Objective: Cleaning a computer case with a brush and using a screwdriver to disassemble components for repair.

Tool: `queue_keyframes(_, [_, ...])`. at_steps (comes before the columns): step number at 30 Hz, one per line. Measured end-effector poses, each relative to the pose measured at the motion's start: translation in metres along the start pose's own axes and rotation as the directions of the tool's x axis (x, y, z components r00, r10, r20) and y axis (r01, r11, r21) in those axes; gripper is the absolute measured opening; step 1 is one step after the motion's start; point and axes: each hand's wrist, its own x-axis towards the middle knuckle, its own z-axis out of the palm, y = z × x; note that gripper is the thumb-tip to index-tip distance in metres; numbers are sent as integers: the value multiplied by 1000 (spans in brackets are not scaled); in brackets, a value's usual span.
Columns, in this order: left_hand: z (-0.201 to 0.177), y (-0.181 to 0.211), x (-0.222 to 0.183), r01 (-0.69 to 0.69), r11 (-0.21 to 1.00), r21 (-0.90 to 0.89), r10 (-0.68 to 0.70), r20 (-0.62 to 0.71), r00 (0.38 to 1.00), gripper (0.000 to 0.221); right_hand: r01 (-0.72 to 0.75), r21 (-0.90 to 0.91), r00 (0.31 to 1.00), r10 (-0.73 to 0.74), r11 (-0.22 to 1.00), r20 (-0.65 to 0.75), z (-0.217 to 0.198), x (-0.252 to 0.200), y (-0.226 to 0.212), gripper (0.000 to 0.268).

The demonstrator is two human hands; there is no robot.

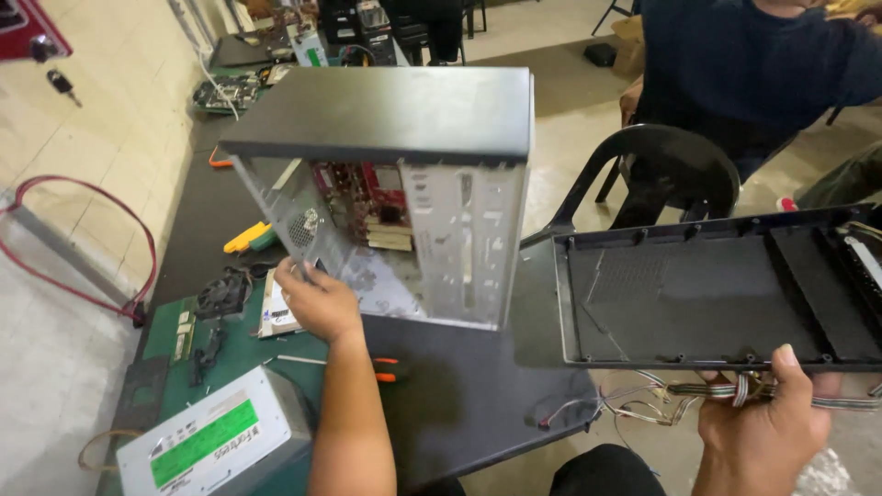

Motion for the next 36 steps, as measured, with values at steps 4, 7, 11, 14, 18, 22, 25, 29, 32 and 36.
queue_keyframes(4, [15, -19, 5, -48, 997, -63, 48, -6, 999, 21, 608, -547, 790, -505, 576, 346, -17, 4, 53, 77])
queue_keyframes(7, [13, -14, 6, 56, 995, -81, -51, 70, 996, 17, 618, -545, 781, -519, 566, 346, -19, 10, 106, 86])
queue_keyframes(11, [11, -12, 8, 77, 997, -28, -74, 96, 993, 16, 632, -329, 770, -526, 701, 361, -16, 4, 80, 58])
queue_keyframes(14, [11, -11, 8, 44, 995, -89, -35, 95, 995, 18, 626, -515, 779, -502, 585, 377, -22, 5, 103, 71])
queue_keyframes(18, [-11, 30, -4, -82, 975, -207, 76, -38, 996, 28, 609, -537, 793, -476, 584, 381, -21, -4, 87, 81])
queue_keyframes(22, [-59, 103, -39, -175, 818, -548, 216, 11, 976, 29, 605, -468, 794, -448, 644, 411, -12, -15, 41, 70])
queue_keyframes(25, [-90, 128, -79, -252, 855, -453, 367, 185, 912, 70, 639, -424, 767, -489, 642, 415, -11, -16, 46, 67])
queue_keyframes(29, [-98, 145, -103, -237, 923, -305, 368, 512, 776, 140, 651, -262, 725, -481, 712, 493, -3, -20, 19, 75])
queue_keyframes(32, [-94, 142, -104, -284, 937, -201, 348, 535, 770, 134, 576, -157, 756, -451, 802, 474, 3, -27, -15, 58])
queue_keyframes(36, [-95, 121, -95, -229, 947, -227, 322, 630, 706, 136, 568, -336, 800, -409, 751, 438, -8, -26, 24, 66])
